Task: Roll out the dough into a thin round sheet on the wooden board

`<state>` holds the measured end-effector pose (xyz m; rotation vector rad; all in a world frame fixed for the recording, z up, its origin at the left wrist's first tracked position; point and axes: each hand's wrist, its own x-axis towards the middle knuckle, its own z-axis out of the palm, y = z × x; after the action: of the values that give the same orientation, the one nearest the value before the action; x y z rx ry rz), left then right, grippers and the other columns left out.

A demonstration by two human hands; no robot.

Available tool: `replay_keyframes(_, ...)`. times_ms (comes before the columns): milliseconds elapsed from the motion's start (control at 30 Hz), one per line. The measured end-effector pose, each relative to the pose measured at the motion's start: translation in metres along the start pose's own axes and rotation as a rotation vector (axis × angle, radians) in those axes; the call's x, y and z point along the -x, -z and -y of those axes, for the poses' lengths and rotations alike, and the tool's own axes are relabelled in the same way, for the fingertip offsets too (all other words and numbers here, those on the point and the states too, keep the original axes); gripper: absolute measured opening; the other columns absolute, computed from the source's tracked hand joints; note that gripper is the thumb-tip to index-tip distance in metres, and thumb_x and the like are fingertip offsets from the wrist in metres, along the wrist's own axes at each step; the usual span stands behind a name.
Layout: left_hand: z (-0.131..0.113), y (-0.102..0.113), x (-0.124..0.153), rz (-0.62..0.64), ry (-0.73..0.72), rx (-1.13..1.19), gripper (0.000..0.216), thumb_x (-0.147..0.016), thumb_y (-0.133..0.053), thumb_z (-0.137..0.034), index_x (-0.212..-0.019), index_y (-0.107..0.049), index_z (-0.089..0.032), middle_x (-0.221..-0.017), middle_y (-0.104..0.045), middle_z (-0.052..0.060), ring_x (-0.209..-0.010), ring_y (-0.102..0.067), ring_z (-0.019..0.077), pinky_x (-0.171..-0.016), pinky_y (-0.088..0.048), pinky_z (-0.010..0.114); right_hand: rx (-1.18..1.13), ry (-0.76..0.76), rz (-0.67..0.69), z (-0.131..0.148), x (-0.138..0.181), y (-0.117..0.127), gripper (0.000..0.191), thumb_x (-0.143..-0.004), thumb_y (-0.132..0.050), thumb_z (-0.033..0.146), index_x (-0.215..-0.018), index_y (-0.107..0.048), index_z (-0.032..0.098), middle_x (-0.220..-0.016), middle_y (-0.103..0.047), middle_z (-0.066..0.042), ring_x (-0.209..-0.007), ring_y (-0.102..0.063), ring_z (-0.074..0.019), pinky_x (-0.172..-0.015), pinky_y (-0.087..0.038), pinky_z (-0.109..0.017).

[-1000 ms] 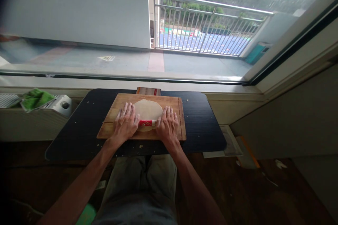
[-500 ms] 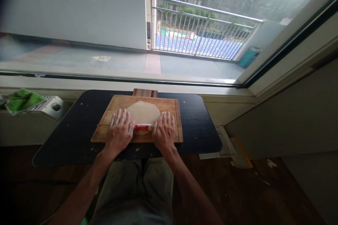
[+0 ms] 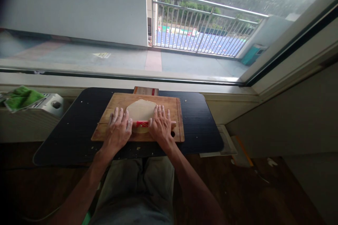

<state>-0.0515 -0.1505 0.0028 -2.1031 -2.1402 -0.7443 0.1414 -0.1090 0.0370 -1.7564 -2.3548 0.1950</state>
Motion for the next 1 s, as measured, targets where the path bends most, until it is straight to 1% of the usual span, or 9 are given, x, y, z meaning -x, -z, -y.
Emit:
replay_keyframes(133, -0.001, 0.006, 0.013, 0.033, 0.037, -0.006, 0.068, -0.114, -0.029, -0.035, -0.159, -0.060, 0.006, -0.173, -0.051, 0.034, -0.173, -0.036, 0.0435, -0.140, -0.033, 0.067, -0.019, -0.007, -0.059, 0.008, 0.035, -0.005, 0.068, -0.115, -0.037, 0.026, -0.174, -0.043, -0.005, -0.181, -0.043, -0.026, -0.176, -0.032, -0.0339, -0.144, -0.022, -0.055)
replay_keyframes(233, -0.002, 0.008, 0.015, 0.044, 0.067, -0.004, 0.068, -0.114, -0.031, -0.036, -0.158, -0.063, 0.004, -0.172, -0.054, 0.033, -0.172, -0.037, 0.0444, -0.139, -0.034, 0.066, -0.020, -0.005, -0.101, 0.013, 0.059, -0.009, 0.068, -0.117, -0.035, 0.028, -0.175, -0.041, -0.006, -0.182, -0.039, -0.027, -0.178, -0.025, -0.0339, -0.145, -0.021, -0.057)
replay_keyframes(333, -0.003, 0.008, 0.012, 0.027, 0.086, 0.002, 0.067, -0.114, -0.031, -0.038, -0.159, -0.063, 0.001, -0.174, -0.052, 0.031, -0.174, -0.034, 0.0447, -0.139, -0.033, 0.068, -0.017, -0.022, -0.117, 0.017, 0.065, -0.012, 0.070, -0.117, -0.036, 0.028, -0.177, -0.034, -0.006, -0.185, -0.031, -0.027, -0.179, -0.019, -0.0345, -0.145, -0.019, -0.059)
replay_keyframes(433, -0.001, 0.005, 0.007, 0.008, 0.095, 0.040, 0.068, -0.114, -0.032, -0.039, -0.161, -0.062, 0.001, -0.176, -0.049, 0.031, -0.175, -0.031, 0.0450, -0.140, -0.031, 0.069, 0.001, -0.052, -0.108, 0.018, 0.048, -0.012, 0.069, -0.117, -0.036, 0.029, -0.177, -0.035, -0.006, -0.186, -0.029, -0.028, -0.180, -0.018, -0.0350, -0.145, -0.017, -0.059)
replay_keyframes(567, 0.003, -0.003, -0.006, -0.034, 0.073, 0.093, 0.068, -0.114, -0.033, -0.040, -0.157, -0.065, 0.003, -0.176, -0.050, 0.032, -0.176, -0.029, 0.0435, -0.141, -0.032, 0.064, 0.025, -0.057, -0.074, 0.012, 0.002, -0.008, 0.069, -0.116, -0.039, 0.028, -0.178, -0.038, -0.002, -0.184, -0.034, -0.027, -0.179, -0.022, -0.0348, -0.145, -0.016, -0.061)
replay_keyframes(667, 0.006, -0.008, -0.020, -0.057, 0.045, 0.091, 0.066, -0.114, -0.032, -0.039, -0.152, -0.069, 0.001, -0.174, -0.052, 0.030, -0.176, -0.028, 0.0423, -0.142, -0.031, 0.065, 0.040, -0.027, -0.038, 0.005, -0.030, -0.006, 0.071, -0.114, -0.042, 0.027, -0.181, -0.034, 0.003, -0.185, -0.034, -0.024, -0.179, -0.023, -0.0343, -0.144, -0.016, -0.062)
replay_keyframes(733, 0.006, -0.009, -0.028, -0.060, 0.040, 0.084, 0.064, -0.114, -0.033, -0.038, -0.151, -0.071, -0.001, -0.172, -0.056, 0.028, -0.176, -0.030, 0.0419, -0.141, -0.032, 0.066, 0.051, -0.013, -0.011, 0.003, -0.042, -0.005, 0.075, -0.113, -0.043, 0.025, -0.183, -0.028, 0.006, -0.187, -0.031, -0.023, -0.179, -0.023, -0.0346, -0.144, -0.017, -0.063)
replay_keyframes(867, 0.006, -0.012, -0.031, -0.048, 0.056, 0.107, 0.062, -0.112, -0.035, -0.036, -0.150, -0.072, -0.002, -0.169, -0.059, 0.028, -0.174, -0.034, 0.0423, -0.140, -0.034, 0.066, 0.069, -0.006, 0.007, 0.002, -0.041, -0.004, 0.081, -0.110, -0.047, 0.024, -0.185, -0.022, 0.009, -0.190, -0.024, -0.021, -0.179, -0.021, -0.0354, -0.144, -0.017, -0.064)
replay_keyframes(1000, 0.005, -0.011, -0.018, -0.052, 0.058, 0.135, 0.062, -0.112, -0.035, -0.036, -0.152, -0.070, -0.005, -0.169, -0.060, 0.026, -0.174, -0.036, 0.0421, -0.139, -0.034, 0.067, 0.070, -0.011, -0.016, 0.008, -0.017, -0.004, 0.081, -0.109, -0.049, 0.025, -0.185, -0.023, 0.010, -0.190, -0.024, -0.020, -0.179, -0.022, -0.0349, -0.144, -0.017, -0.061)
